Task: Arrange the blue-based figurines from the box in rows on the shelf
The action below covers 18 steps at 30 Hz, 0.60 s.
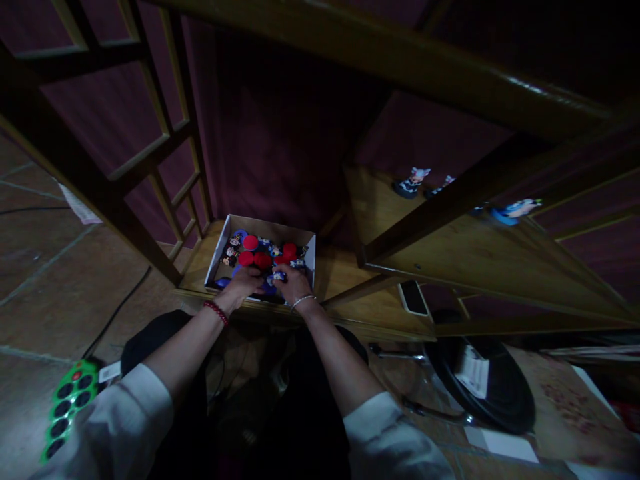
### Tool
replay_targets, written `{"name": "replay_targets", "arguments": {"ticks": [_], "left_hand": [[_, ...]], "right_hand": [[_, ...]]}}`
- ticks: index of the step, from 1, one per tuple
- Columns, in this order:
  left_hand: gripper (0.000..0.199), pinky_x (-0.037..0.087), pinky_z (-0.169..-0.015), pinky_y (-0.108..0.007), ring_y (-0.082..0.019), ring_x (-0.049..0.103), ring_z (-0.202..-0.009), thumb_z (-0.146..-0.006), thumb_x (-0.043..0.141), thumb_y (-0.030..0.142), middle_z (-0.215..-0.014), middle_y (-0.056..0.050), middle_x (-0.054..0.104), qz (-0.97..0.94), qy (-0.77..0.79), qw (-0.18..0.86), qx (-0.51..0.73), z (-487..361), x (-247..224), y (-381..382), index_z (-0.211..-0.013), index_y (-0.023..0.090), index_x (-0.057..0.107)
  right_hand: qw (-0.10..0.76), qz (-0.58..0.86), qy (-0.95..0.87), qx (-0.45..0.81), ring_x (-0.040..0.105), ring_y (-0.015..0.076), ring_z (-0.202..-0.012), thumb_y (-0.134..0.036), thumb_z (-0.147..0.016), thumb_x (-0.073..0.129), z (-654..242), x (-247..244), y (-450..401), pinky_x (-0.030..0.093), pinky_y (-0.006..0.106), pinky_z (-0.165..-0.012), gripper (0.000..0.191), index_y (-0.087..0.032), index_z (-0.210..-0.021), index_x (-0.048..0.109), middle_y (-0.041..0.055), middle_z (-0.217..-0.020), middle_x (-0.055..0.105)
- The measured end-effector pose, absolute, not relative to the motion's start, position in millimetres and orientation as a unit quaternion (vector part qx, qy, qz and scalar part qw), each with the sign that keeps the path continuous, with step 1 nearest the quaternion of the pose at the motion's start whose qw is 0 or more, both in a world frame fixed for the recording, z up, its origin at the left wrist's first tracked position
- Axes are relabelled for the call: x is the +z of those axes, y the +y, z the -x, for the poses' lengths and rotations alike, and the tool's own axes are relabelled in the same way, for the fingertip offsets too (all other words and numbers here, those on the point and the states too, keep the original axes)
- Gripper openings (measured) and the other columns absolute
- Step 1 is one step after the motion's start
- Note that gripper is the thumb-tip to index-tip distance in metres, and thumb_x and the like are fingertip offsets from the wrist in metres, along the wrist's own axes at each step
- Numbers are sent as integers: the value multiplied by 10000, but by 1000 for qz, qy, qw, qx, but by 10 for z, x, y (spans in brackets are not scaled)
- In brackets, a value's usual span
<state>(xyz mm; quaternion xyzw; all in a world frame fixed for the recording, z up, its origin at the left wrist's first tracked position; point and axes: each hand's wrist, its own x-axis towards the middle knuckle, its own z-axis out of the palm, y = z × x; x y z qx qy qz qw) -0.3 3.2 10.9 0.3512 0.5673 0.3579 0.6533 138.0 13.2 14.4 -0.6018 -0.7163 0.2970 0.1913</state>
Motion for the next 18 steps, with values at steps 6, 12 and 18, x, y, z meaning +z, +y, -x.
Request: {"name": "replay_targets", "arguments": {"ticks": [6,12,18], "left_hand": [[87,456,-506,-188,-92,506,-512,-587,517,78,-518,28,519,-442,602,578,329,3,53,49,-587,132,584],[151,397,-564,-189,-125,535,-564,-610,505,85,-500,11,542,-548,641,471,260,50,115,50,-609,180,623],[187,364,-615,-219,-151,525,-592,-607,471,59,-485,-8,517,-645,642,364,197,59,163,62,-545,187,591]], "right_hand": [[186,594,-731,280,572,136,-727,-156,-687,565,-1361,180,123,427,248,-727,183,-235,-850,593,-16,-793,634],[184,585,-744,264,584,143,-758,-117,-682,562,-1346,178,113,428,253,-741,212,-239,-853,588,-12,-823,642],[169,586,-756,236,588,166,-818,-130,-697,564,-1312,151,101,422,274,-778,232,-240,-900,590,11,-854,646]]}}
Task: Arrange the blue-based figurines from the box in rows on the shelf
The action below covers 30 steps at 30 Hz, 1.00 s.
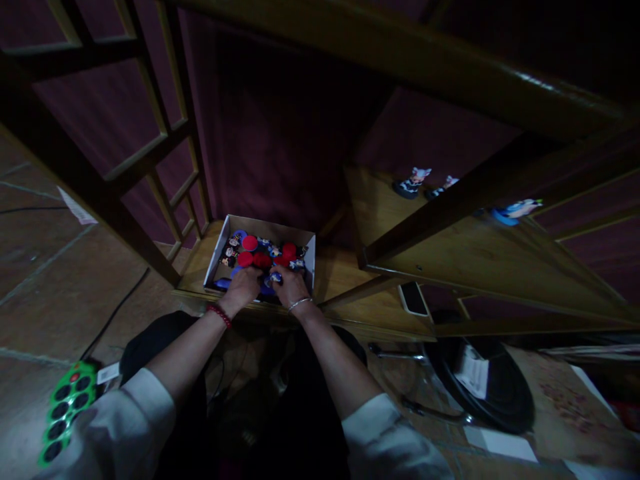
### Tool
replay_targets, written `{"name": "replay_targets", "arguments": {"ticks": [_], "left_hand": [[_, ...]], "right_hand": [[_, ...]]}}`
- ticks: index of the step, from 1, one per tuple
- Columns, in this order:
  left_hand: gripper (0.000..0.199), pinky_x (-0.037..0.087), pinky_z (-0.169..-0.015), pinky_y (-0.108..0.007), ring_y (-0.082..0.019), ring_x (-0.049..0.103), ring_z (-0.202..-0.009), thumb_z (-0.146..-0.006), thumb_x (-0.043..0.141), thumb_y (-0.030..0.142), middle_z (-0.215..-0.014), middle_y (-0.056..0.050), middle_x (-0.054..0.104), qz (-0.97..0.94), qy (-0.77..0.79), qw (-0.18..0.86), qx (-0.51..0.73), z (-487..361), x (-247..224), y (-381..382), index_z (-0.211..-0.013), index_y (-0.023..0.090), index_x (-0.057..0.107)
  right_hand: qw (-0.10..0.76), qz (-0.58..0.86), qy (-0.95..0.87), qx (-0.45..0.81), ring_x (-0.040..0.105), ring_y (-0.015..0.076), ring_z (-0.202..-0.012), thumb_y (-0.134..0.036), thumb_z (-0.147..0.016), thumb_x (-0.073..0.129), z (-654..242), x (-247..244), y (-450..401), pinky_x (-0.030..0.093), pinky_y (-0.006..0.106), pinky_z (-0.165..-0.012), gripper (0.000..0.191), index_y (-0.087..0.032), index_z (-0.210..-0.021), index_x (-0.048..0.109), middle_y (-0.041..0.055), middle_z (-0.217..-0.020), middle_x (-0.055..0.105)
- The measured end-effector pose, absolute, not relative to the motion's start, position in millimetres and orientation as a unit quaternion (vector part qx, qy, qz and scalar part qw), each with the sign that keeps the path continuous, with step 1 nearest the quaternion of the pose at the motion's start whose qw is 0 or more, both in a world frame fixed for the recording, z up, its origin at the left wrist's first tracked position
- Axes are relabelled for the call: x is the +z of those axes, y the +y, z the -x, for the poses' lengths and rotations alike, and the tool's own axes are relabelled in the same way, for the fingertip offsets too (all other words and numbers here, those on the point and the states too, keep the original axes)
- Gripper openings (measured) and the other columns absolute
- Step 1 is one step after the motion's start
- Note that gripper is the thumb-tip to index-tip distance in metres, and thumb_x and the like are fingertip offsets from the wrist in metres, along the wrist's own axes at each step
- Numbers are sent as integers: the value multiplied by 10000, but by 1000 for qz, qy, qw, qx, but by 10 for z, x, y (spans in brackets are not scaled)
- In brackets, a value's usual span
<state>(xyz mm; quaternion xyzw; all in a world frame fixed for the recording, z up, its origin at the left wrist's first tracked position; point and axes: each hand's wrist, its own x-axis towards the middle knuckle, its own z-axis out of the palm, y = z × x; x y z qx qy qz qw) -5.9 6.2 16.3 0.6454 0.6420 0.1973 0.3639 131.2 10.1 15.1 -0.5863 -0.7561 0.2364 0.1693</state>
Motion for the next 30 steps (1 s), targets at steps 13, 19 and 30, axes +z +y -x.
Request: {"name": "replay_targets", "arguments": {"ticks": [13,19,30], "left_hand": [[204,396,-625,-247,-179,578,-648,-668,447,31,-634,-96,608,-692,621,349,122,77,145,77,-749,119,613],[185,419,-675,-268,-192,590,-769,-703,446,50,-807,-152,631,-694,630,341,68,113,193,115,-801,74,600],[155,423,-669,-221,-183,592,-795,-635,527,72,-785,-111,634,-687,626,363,63,221,118,179,-762,100,611]], "right_hand": [[91,555,-811,159,581,189,-859,-151,-746,536,-1211,216,71,420,261,-737,253,-223,-986,569,59,-976,612],[45,549,-822,143,557,164,-909,-150,-764,520,-1174,225,83,400,242,-781,238,-183,-996,562,69,-1009,595],[-66,533,-835,117,559,162,-877,-139,-787,462,-1069,356,126,406,249,-724,247,-175,-1019,537,81,-1011,573]]}}
